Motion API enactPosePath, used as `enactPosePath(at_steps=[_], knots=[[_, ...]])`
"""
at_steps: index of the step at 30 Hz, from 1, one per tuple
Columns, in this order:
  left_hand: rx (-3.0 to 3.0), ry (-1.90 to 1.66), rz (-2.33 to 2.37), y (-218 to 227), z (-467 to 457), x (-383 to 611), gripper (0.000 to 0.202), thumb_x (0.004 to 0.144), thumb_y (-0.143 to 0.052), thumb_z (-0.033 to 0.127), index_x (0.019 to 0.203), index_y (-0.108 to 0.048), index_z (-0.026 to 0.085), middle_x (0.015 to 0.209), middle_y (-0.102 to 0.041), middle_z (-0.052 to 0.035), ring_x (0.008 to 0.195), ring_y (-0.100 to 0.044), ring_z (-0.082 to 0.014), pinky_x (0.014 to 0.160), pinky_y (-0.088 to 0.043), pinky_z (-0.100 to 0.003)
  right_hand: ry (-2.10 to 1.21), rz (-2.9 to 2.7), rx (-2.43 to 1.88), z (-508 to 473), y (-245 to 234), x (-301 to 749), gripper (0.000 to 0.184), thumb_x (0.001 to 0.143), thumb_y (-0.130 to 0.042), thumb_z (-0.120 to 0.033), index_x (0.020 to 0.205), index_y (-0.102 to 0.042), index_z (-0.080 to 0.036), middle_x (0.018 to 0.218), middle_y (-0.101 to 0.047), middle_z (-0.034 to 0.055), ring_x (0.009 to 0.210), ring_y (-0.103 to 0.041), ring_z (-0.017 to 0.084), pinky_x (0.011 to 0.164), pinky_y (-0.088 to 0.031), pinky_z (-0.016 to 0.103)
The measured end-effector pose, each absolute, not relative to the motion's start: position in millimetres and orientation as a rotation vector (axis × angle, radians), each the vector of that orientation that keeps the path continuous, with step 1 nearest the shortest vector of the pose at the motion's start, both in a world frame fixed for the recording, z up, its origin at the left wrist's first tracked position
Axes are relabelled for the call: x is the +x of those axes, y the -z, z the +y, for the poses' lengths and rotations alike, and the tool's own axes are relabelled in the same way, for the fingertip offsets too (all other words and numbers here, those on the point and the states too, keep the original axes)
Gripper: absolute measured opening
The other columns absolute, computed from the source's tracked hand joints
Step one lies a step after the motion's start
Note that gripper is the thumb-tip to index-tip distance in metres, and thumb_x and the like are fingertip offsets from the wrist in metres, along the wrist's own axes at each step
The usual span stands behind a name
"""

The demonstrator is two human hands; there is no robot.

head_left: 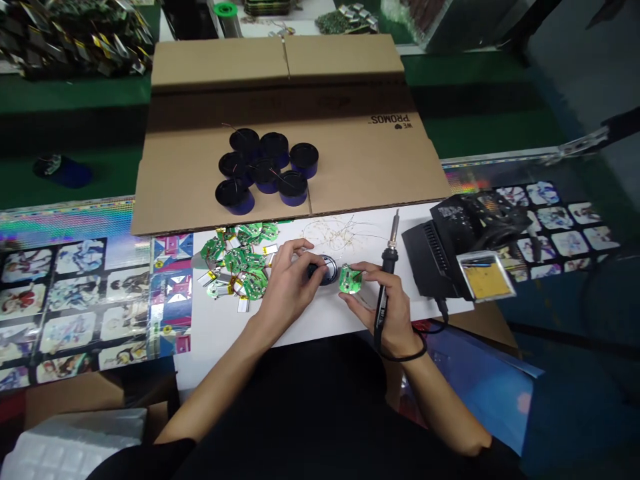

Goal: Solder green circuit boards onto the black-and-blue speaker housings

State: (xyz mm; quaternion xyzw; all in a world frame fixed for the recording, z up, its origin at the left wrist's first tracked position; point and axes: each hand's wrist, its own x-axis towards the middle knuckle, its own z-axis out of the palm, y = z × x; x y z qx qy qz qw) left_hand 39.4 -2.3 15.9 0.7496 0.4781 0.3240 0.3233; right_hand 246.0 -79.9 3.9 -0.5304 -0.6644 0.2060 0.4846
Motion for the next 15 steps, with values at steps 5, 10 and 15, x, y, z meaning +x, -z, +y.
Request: enactPosePath(at_steps=[5, 10, 15], knots=[[1.500, -0.920, 1.112, -15.6, -13.7, 26.5, 0.010, 0.100, -0.074, 0.033, 0.099, -0.075, 0.022, 0.105, -0.072, -0.0055, 0.087, -0.067, -0.0176, 0.075, -0.053, -0.029, -0.472, -1.817, -1.201, -68.6, 1.1, 231.8, 0.049, 0.094, -0.081, -0.018, 0.134, -0.055, -0.028, 0.131, -0.074, 0.0123, 0.121, -0.075, 0.027, 0.101, -0.066, 0.048], [1.293, -0.911, 1.134, -9.1, -18.9, 16.3, 0.019, 0.098, -0.079, 0.040, 0.100, -0.077, 0.021, 0.094, -0.076, -0.0040, 0.080, -0.068, -0.0161, 0.072, -0.053, -0.027, -0.300, -1.937, -1.261, -51.2, 3.9, 218.1, 0.038, 0.095, -0.080, -0.020, 0.128, -0.061, -0.027, 0.127, -0.080, 0.0107, 0.120, -0.070, 0.032, 0.101, -0.060, 0.054], [1.357, -0.907, 1.152, -6.9, -14.1, 14.8, 0.021, 0.099, -0.077, 0.042, 0.100, -0.078, 0.021, 0.095, -0.077, -0.0043, 0.081, -0.068, -0.0163, 0.074, -0.052, -0.027, -0.377, -1.943, -1.242, -45.6, -0.6, 216.2, 0.042, 0.095, -0.081, -0.024, 0.131, -0.060, -0.028, 0.137, -0.077, 0.0105, 0.125, -0.067, 0.031, 0.105, -0.057, 0.055]])
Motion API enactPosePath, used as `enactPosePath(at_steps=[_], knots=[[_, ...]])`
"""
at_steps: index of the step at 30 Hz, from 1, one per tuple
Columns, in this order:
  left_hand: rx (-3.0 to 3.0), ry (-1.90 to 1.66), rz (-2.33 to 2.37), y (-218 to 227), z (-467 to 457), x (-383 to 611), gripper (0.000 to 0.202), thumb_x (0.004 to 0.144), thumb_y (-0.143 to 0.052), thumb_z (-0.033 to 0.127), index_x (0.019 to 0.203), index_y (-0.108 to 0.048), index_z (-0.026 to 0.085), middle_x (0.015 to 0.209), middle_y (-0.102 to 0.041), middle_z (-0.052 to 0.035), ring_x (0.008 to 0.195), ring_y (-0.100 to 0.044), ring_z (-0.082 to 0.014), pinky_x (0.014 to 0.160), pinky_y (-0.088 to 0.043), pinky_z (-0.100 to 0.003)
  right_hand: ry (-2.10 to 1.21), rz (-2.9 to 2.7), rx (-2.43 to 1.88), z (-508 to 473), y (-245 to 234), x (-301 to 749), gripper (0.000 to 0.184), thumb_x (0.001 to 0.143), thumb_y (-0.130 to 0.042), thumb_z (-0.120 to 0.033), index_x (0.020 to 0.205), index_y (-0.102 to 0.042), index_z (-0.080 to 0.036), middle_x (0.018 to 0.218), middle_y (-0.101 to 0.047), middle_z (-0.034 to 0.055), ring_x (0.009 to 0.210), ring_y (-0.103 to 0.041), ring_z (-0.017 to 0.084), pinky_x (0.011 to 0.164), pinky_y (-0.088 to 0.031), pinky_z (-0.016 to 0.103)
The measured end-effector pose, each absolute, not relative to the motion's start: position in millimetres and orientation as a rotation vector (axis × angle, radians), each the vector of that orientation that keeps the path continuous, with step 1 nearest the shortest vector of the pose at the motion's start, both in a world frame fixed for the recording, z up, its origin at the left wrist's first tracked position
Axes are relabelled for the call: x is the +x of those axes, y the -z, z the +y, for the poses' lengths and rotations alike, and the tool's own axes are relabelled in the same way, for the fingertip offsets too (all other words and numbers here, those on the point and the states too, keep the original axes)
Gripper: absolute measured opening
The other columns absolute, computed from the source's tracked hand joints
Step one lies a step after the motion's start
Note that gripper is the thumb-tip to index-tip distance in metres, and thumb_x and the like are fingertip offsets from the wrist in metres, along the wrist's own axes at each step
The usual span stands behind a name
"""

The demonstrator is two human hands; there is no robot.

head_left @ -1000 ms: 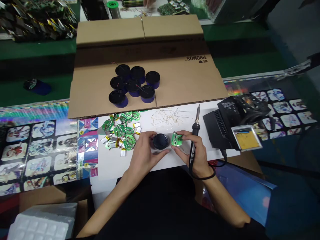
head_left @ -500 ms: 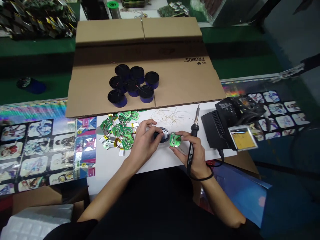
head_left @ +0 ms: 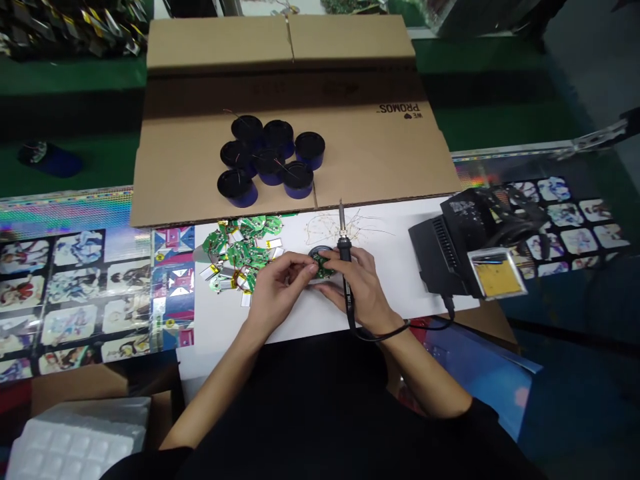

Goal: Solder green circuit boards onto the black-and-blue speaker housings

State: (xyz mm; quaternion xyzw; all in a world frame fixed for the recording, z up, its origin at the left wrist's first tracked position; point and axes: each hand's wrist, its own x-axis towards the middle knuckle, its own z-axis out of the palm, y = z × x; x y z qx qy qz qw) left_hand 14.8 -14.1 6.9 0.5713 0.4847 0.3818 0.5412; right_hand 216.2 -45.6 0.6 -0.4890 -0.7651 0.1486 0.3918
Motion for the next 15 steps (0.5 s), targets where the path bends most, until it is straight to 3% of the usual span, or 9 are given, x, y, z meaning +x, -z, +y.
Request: enactPosePath(at_steps=[2, 6, 15], knots=[[1.415, -0.909, 1.144, -8.8, -11.8, 15.1, 0.020, 0.099, -0.077, 0.041, 0.099, -0.077, 0.021, 0.094, -0.076, -0.0043, 0.080, -0.067, -0.0164, 0.073, -0.051, -0.028, -0.479, -1.840, -1.247, -46.4, -3.9, 215.9, 0.041, 0.094, -0.080, -0.023, 0.129, -0.060, -0.029, 0.140, -0.075, 0.0103, 0.129, -0.066, 0.031, 0.108, -0.056, 0.056], [1.542, -0.913, 1.102, -13.8, -8.4, 16.4, 0.017, 0.100, -0.075, 0.038, 0.097, -0.077, 0.022, 0.091, -0.075, -0.0042, 0.077, -0.063, -0.0161, 0.068, -0.049, -0.029, -0.668, -1.512, -1.243, -44.9, -11.0, 210.2, 0.030, 0.096, -0.073, -0.018, 0.119, -0.058, -0.030, 0.115, -0.080, 0.0051, 0.115, -0.074, 0.025, 0.105, -0.060, 0.052], [1.677, -0.923, 1.089, -20.4, -7.1, 17.0, 0.013, 0.101, -0.075, 0.033, 0.096, -0.076, 0.022, 0.085, -0.074, -0.0018, 0.075, -0.062, -0.0153, 0.073, -0.051, -0.030, -0.867, -1.277, -1.179, -33.6, -16.2, 198.5, 0.030, 0.093, -0.081, -0.021, 0.113, -0.059, -0.029, 0.100, -0.075, -0.0007, 0.096, -0.079, 0.018, 0.094, -0.066, 0.040]])
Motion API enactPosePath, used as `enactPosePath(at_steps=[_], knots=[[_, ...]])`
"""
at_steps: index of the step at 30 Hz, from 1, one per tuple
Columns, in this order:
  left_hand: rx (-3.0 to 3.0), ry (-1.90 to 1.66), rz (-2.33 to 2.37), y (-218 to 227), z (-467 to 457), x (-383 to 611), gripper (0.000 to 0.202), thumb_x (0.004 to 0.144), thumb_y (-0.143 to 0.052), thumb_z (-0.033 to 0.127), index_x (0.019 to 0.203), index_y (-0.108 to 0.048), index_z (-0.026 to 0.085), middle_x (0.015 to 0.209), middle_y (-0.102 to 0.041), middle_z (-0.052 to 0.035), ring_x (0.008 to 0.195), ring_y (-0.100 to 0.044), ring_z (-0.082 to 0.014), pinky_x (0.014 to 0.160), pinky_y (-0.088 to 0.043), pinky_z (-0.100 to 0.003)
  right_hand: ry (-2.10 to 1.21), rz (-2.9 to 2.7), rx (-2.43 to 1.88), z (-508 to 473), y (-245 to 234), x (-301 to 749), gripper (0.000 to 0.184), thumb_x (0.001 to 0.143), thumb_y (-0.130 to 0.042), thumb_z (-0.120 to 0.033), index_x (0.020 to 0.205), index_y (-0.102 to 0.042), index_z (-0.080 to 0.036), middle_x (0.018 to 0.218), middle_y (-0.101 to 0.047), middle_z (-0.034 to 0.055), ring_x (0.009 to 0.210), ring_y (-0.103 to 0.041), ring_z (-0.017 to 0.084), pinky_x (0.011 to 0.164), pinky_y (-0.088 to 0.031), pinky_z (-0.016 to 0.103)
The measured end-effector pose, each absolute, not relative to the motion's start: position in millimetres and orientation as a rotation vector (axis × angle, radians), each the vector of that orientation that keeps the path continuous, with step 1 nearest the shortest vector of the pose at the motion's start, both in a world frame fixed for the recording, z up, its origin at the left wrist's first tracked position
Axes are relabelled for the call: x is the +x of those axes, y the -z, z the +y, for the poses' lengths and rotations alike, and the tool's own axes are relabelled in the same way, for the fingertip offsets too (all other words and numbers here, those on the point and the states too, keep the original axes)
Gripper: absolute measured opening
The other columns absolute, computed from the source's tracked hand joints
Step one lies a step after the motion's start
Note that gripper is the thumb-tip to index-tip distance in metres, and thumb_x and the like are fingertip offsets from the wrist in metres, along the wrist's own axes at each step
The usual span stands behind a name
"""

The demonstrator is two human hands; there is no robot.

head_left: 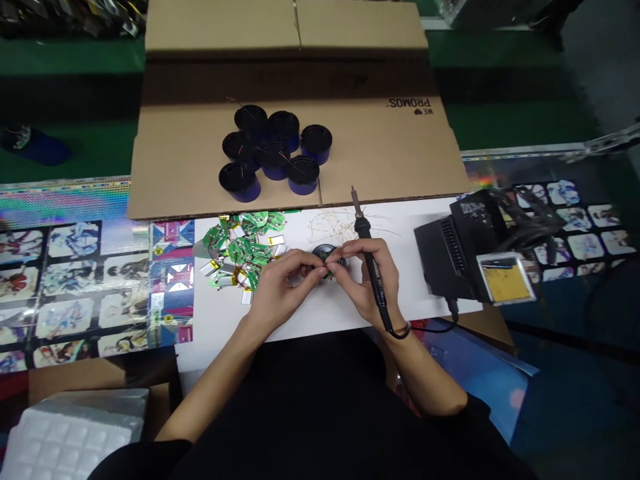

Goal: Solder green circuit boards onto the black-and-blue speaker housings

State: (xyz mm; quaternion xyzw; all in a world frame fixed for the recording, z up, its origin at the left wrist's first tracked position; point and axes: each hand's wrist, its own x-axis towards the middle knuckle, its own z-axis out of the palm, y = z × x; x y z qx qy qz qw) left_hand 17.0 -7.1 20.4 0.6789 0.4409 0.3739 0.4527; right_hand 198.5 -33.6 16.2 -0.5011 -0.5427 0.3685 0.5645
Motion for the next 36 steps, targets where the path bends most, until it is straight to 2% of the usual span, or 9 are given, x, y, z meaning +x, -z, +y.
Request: enactPosePath(at_steps=[9, 18, 22, 25, 28, 29, 31, 34, 36], knots=[[1.622, -1.003, 1.086, -21.4, -6.8, 19.2, 0.006, 0.099, -0.077, 0.027, 0.096, -0.076, 0.022, 0.089, -0.075, -0.0015, 0.079, -0.062, -0.0151, 0.076, -0.051, -0.030, -0.860, -1.235, -1.217, -34.4, -17.7, 199.0, 0.033, 0.091, -0.086, -0.028, 0.105, -0.055, -0.029, 0.093, -0.074, -0.0017, 0.090, -0.080, 0.019, 0.089, -0.067, 0.039], [1.596, -0.955, 1.093, -21.1, -8.3, 20.0, 0.008, 0.099, -0.071, 0.026, 0.092, -0.072, 0.022, 0.090, -0.072, -0.0030, 0.082, -0.063, -0.0171, 0.073, -0.049, -0.032, -0.833, -1.333, -1.218, -41.7, -12.5, 198.2, 0.029, 0.093, -0.079, -0.020, 0.109, -0.056, -0.030, 0.097, -0.074, -0.0017, 0.093, -0.078, 0.018, 0.091, -0.065, 0.039], [1.844, -0.959, 1.057, -19.5, -1.9, 14.0, 0.007, 0.100, -0.069, 0.022, 0.094, -0.070, 0.021, 0.101, -0.074, -0.0059, 0.097, -0.068, -0.0197, 0.084, -0.053, -0.034, -0.750, -1.402, -1.246, -47.8, -16.9, 214.5, 0.025, 0.094, -0.078, -0.021, 0.112, -0.062, -0.029, 0.099, -0.075, -0.0003, 0.093, -0.078, 0.019, 0.092, -0.063, 0.040], [2.053, -0.923, 0.976, -16.9, 3.7, 9.2, 0.007, 0.103, -0.066, 0.019, 0.096, -0.068, 0.021, 0.106, -0.077, -0.0062, 0.102, -0.071, -0.0205, 0.095, -0.052, -0.038, -0.749, -1.341, -1.296, -51.7, -27.2, 231.0, 0.013, 0.101, -0.071, -0.031, 0.113, -0.068, -0.027, 0.087, -0.076, 0.0004, 0.078, -0.076, 0.019, 0.076, -0.061, 0.037], [2.166, -0.846, 0.918, -14.7, 7.6, 7.1, 0.009, 0.104, -0.061, 0.018, 0.099, -0.068, 0.021, 0.106, -0.079, -0.0056, 0.101, -0.071, -0.0212, 0.095, -0.052, -0.039, -0.847, -1.207, -1.231, -52.6, -39.0, 245.9, 0.031, 0.105, -0.062, -0.051, 0.126, -0.065, -0.028, 0.063, -0.062, -0.0056, 0.048, -0.055, 0.014, 0.043, -0.040, 0.028], [2.183, -0.819, 0.916, -14.4, 8.6, 7.1, 0.010, 0.104, -0.060, 0.018, 0.099, -0.067, 0.022, 0.107, -0.079, -0.0057, 0.101, -0.071, -0.0216, 0.095, -0.052, -0.040, -0.862, -1.169, -1.212, -52.5, -42.1, 250.0, 0.036, 0.102, -0.065, -0.054, 0.128, -0.063, -0.029, 0.062, -0.060, -0.0065, 0.046, -0.052, 0.014, 0.040, -0.036, 0.026], [2.208, -0.770, 0.906, -14.7, 10.5, 7.6, 0.012, 0.104, -0.057, 0.018, 0.099, -0.066, 0.022, 0.108, -0.079, -0.0060, 0.100, -0.069, -0.0219, 0.095, -0.051, -0.040, -0.876, -1.143, -1.226, -53.0, -45.5, 257.2, 0.040, 0.097, -0.072, -0.055, 0.127, -0.065, -0.030, 0.071, -0.066, -0.0044, 0.050, -0.056, 0.014, 0.040, -0.037, 0.026], [2.216, -0.710, 0.883, -16.7, 12.7, 8.8, 0.013, 0.104, -0.054, 0.017, 0.096, -0.064, 0.022, 0.108, -0.078, -0.0061, 0.098, -0.067, -0.0219, 0.094, -0.051, -0.040, -0.734, -1.207, -1.363, -57.9, -44.7, 265.1, 0.027, 0.091, -0.081, -0.044, 0.111, -0.075, -0.026, 0.082, -0.075, 0.0010, 0.056, -0.065, 0.015, 0.044, -0.047, 0.029], [2.198, -0.699, 0.879, -17.9, 13.4, 9.4, 0.014, 0.104, -0.053, 0.016, 0.095, -0.063, 0.022, 0.108, -0.077, -0.0063, 0.098, -0.067, -0.0221, 0.094, -0.050, -0.040, -0.551, -1.248, -1.454, -63.5, -42.5, 268.4, 0.018, 0.088, -0.085, -0.038, 0.100, -0.079, -0.026, 0.078, -0.075, 0.0005, 0.053, -0.065, 0.016, 0.045, -0.049, 0.031]])
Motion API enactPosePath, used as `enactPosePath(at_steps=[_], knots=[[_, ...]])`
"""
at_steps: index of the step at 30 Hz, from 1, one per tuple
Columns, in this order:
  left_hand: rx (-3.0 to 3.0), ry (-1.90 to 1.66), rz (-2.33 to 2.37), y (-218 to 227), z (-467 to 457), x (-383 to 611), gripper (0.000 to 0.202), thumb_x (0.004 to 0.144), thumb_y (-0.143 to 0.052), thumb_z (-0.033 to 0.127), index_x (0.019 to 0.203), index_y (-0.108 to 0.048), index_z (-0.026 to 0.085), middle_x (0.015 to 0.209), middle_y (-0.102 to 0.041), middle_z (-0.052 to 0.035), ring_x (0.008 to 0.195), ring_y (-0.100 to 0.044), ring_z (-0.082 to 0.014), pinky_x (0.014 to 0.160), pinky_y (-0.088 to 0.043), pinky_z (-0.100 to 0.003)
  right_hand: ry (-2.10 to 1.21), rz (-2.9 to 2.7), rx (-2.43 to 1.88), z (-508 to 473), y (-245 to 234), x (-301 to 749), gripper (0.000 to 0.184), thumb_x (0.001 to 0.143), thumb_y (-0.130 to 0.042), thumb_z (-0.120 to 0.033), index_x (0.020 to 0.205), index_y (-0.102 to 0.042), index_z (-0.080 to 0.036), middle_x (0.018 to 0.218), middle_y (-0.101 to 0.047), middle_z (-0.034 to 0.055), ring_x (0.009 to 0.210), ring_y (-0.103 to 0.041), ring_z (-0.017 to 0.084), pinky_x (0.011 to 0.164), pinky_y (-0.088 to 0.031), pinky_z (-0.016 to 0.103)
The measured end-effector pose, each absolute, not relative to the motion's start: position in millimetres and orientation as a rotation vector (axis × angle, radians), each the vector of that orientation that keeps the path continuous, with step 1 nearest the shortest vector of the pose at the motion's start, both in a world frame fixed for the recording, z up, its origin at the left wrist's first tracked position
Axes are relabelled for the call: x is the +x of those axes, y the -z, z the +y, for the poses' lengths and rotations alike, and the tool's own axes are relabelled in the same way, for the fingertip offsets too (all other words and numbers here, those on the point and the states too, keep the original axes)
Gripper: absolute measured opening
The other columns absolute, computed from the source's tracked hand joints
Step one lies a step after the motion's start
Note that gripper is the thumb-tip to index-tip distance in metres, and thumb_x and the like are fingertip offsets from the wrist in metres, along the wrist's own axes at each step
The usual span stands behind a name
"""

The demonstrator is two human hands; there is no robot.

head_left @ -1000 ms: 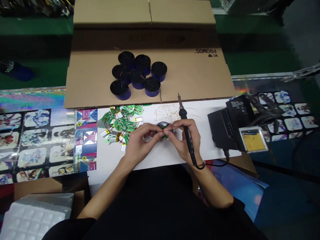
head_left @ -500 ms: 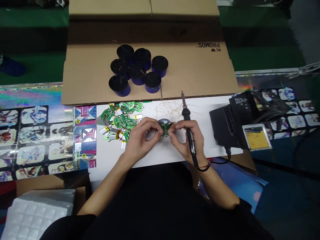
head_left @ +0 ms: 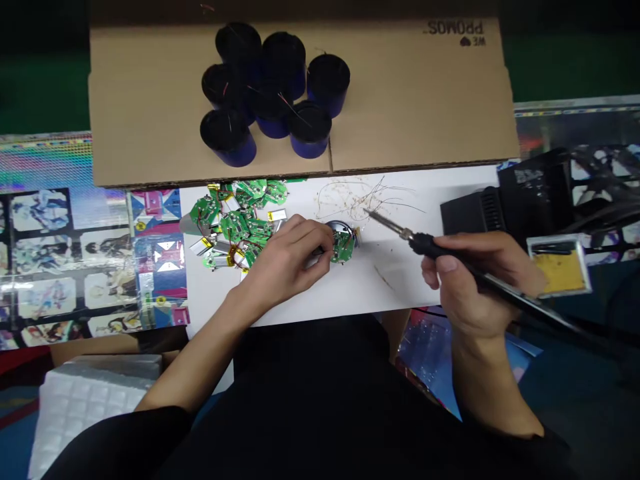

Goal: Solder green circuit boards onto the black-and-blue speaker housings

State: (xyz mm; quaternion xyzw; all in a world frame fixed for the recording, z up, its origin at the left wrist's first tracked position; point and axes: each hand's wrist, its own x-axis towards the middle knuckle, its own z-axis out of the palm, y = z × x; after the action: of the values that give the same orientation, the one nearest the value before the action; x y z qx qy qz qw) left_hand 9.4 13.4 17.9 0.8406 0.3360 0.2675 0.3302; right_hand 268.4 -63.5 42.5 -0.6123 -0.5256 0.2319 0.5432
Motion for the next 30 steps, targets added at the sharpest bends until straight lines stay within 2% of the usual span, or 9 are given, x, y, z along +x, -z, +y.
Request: enactPosePath(at_steps=[3, 9, 16, 22, 30], knots=[[2.170, -0.727, 0.872, -18.6, 13.4, 10.1, 0.014, 0.103, -0.054, 0.014, 0.095, -0.062, 0.021, 0.107, -0.077, -0.0061, 0.097, -0.066, -0.0217, 0.093, -0.050, -0.039, -0.427, -1.307, -1.498, -71.1, -41.5, 271.0, 0.014, 0.090, -0.083, -0.040, 0.090, -0.080, -0.026, 0.072, -0.074, -0.0001, 0.050, -0.064, 0.016, 0.043, -0.047, 0.032], [2.127, -0.729, 0.872, -18.4, 14.1, 9.9, 0.015, 0.101, -0.054, 0.013, 0.092, -0.061, 0.022, 0.105, -0.076, -0.0053, 0.099, -0.067, -0.0218, 0.094, -0.050, -0.039, -0.593, -1.577, -1.448, -72.1, -46.8, 271.3, 0.013, 0.088, -0.082, -0.033, 0.098, -0.078, -0.026, 0.075, -0.076, 0.0008, 0.056, -0.068, 0.018, 0.045, -0.050, 0.030], [2.131, -0.741, 0.862, -17.7, 14.7, 9.3, 0.015, 0.100, -0.055, 0.010, 0.093, -0.061, 0.021, 0.105, -0.075, -0.0045, 0.101, -0.069, -0.0213, 0.095, -0.050, -0.038, -0.663, -1.645, -1.382, -64.2, -47.6, 266.4, 0.009, 0.088, -0.077, -0.027, 0.097, -0.075, -0.026, 0.073, -0.073, 0.0001, 0.058, -0.068, 0.017, 0.047, -0.051, 0.029], [2.131, -0.749, 0.856, -16.2, 14.7, 8.8, 0.015, 0.099, -0.056, 0.008, 0.094, -0.062, 0.021, 0.106, -0.075, -0.0046, 0.097, -0.066, -0.0207, 0.094, -0.049, -0.038, -0.704, -1.658, -1.335, -60.1, -48.0, 264.6, 0.013, 0.084, -0.077, -0.021, 0.096, -0.074, -0.026, 0.070, -0.071, -0.0008, 0.056, -0.066, 0.017, 0.046, -0.050, 0.028], [2.128, -0.756, 0.840, -17.5, 15.5, 9.0, 0.014, 0.098, -0.059, 0.005, 0.093, -0.063, 0.017, 0.105, -0.075, -0.0063, 0.097, -0.065, -0.0201, 0.093, -0.049, -0.036, -0.786, -1.660, -1.248, -56.8, -48.5, 263.5, 0.024, 0.076, -0.075, -0.011, 0.096, -0.075, -0.024, 0.074, -0.072, 0.0000, 0.063, -0.069, 0.018, 0.051, -0.053, 0.029]])
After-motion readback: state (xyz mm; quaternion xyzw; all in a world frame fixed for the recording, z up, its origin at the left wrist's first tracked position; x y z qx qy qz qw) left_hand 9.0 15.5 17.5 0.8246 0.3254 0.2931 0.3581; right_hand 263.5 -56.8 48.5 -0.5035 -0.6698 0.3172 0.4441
